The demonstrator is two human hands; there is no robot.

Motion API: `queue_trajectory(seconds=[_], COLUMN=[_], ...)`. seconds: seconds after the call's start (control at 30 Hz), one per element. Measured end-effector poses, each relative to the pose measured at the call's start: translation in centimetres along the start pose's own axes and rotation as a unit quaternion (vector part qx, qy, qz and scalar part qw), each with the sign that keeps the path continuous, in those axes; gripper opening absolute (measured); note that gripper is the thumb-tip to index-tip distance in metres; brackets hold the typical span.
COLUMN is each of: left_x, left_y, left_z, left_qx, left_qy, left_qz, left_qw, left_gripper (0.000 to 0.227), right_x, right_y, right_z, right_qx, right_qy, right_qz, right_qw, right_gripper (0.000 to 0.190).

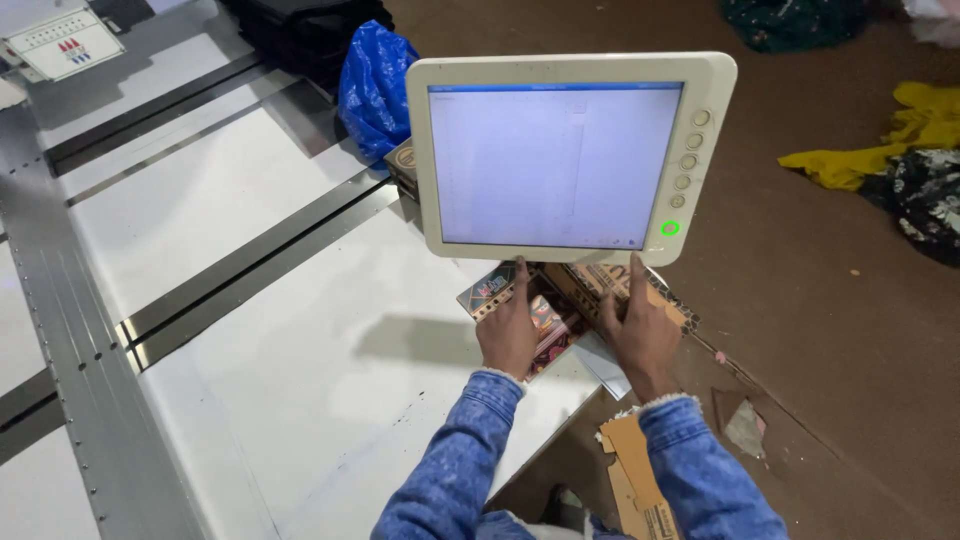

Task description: The person adjusts fabric on an industrial embroidery machine and then uses the touch screen control panel to configure the machine's settings and select patterns.

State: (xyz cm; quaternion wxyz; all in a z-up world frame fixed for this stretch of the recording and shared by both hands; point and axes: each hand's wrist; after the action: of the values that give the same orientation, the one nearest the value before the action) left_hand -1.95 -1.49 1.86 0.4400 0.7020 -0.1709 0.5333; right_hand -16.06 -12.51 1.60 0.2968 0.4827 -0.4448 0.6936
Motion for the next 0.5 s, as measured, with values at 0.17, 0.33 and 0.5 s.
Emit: queue_trajectory(seconds=[0.17, 0.33, 0.5], left_x=[0.3, 0.1, 0.2], left_y=[0.3, 0.2, 0.3], left_z=[-0.4, -0.3, -0.3], left_qx=[0.004, 0.004, 0.002], left_qy=[0.005, 0.01, 0.013], left_qz=[-0.002, -0.011, 0.001], left_qw=[1.0, 1.0, 1.0], left_gripper=[0.088, 0.09, 0.09], right_x=[1.4, 2.1, 1.3], right_y=[-0.1, -0.6, -0.8], right_z=[0.5, -0.1, 0.4], right_qx=[0.007, 0.024, 0.024], right_qy=[-0.032, -0.045, -0.069], right_qz=[-0.006, -0.012, -0.017], right_qw=[0.999, 0.999, 0.997], right_gripper=[0.072, 0.074, 0.078])
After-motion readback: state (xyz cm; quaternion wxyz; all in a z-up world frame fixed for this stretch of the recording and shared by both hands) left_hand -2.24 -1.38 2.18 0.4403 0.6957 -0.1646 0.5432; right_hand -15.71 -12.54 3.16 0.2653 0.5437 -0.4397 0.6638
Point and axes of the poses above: each hand's wrist, its own z-axis towards the middle knuckle, its own x-axis out of the back of the hand, y = z × x, and after that the axes turned 3 degrees about -x, right-handed
